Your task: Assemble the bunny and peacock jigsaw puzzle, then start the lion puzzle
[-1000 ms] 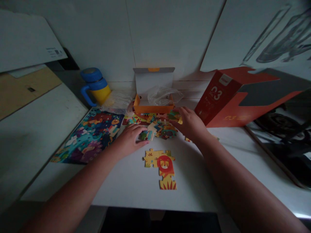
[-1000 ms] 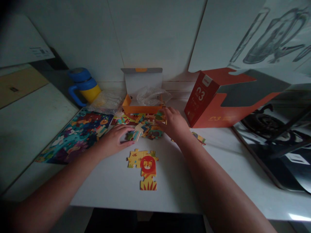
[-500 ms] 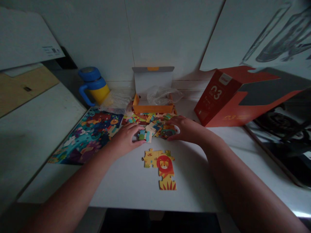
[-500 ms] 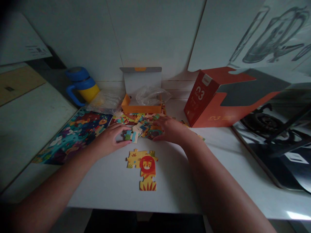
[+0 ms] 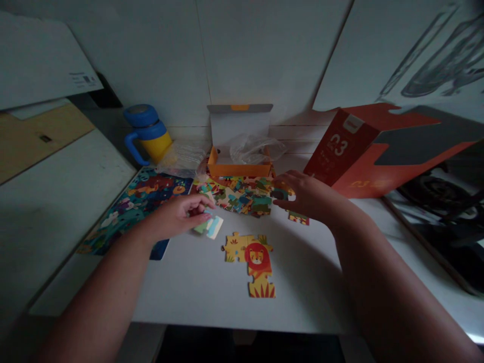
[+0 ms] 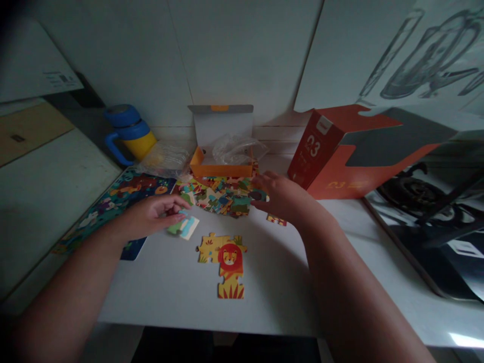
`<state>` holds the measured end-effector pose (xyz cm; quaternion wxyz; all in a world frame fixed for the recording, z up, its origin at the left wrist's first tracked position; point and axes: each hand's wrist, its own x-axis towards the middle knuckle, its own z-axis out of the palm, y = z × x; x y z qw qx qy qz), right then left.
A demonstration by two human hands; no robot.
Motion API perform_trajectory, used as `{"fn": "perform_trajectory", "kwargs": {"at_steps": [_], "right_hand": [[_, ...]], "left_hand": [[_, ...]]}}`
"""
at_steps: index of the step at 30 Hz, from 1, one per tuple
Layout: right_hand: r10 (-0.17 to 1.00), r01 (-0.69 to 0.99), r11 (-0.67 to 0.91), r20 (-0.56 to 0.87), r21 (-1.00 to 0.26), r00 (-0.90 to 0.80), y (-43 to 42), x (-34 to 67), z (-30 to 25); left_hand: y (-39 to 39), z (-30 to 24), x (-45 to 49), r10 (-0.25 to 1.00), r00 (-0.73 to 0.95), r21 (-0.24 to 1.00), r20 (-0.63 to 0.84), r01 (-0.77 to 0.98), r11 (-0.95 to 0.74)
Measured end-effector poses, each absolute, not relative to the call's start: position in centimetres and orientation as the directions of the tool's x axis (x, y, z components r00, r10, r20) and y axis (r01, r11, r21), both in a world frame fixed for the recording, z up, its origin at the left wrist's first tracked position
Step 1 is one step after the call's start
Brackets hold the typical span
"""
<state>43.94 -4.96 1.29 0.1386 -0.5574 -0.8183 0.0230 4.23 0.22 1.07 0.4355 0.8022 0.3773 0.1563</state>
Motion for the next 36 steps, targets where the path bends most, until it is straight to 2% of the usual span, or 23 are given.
{"fn": "perform_trajectory", "kwargs": {"at_steps": [5, 9, 13, 15, 17, 20, 22, 27, 32, 36], "right_hand": [[0.982, 0.988, 0.128, 0.151, -0.083, -0.115, -5.3, 44.8, 1.4], [0.997, 1.0, 0.031, 0.072, -0.004, -0.03, -5.6, 44.5, 1.3], [0.999, 1.0, -0.016, 0.05, 0.023, 0.015, -5.7, 44.1, 1.1], [0.997, 1.0, 0.006, 0.072, 0.01, -0.006, -5.4, 43.7, 1.0], [0.991, 0.994, 0.099, 0.097, -0.038, -0.095, -5.2, 43.2, 0.9], [0.952, 0.943, 0.298, 0.116, -0.15, -0.282, -4.9, 41.9, 0.6], [0.929, 0.906, 0.369, 0.101, -0.206, -0.355, -5.0, 40.9, 0.4], [0.92, 0.888, 0.391, 0.064, -0.244, -0.388, -5.4, 39.5, 0.3], [0.903, 0.862, 0.428, 0.095, -0.271, -0.419, -5.3, 40.2, 0.2], [0.921, 0.881, 0.387, 0.158, -0.271, -0.356, -5.2, 41.5, 0.5]], "left_hand": [[1.1, 1.2, 2.9, 0.778, 0.611, 0.688, -0.149, 0.629, -0.362], [1.3, 0.9, 2.9, 0.818, 0.557, 0.601, -0.145, 0.706, -0.375], [1.6, 0.3, 3.3, 0.821, 0.57, 0.439, 0.016, 0.734, -0.518], [1.6, -0.1, 3.7, 0.786, 0.603, 0.372, 0.138, 0.703, -0.606], [1.5, -0.5, 4.2, 0.751, 0.624, 0.339, 0.217, 0.673, -0.657], [0.9, -0.9, 5.3, 0.717, 0.644, 0.343, 0.265, 0.632, -0.695], [0.4, -1.2, 6.1, 0.688, 0.669, 0.353, 0.282, 0.594, -0.722], [0.3, -2.4, 7.7, 0.635, 0.723, 0.331, 0.272, 0.549, -0.767], [1.0, -3.2, 8.2, 0.654, 0.712, 0.37, 0.257, 0.553, -0.747], [1.1, -3.2, 8.4, 0.685, 0.676, 0.395, 0.271, 0.571, -0.719]]}}
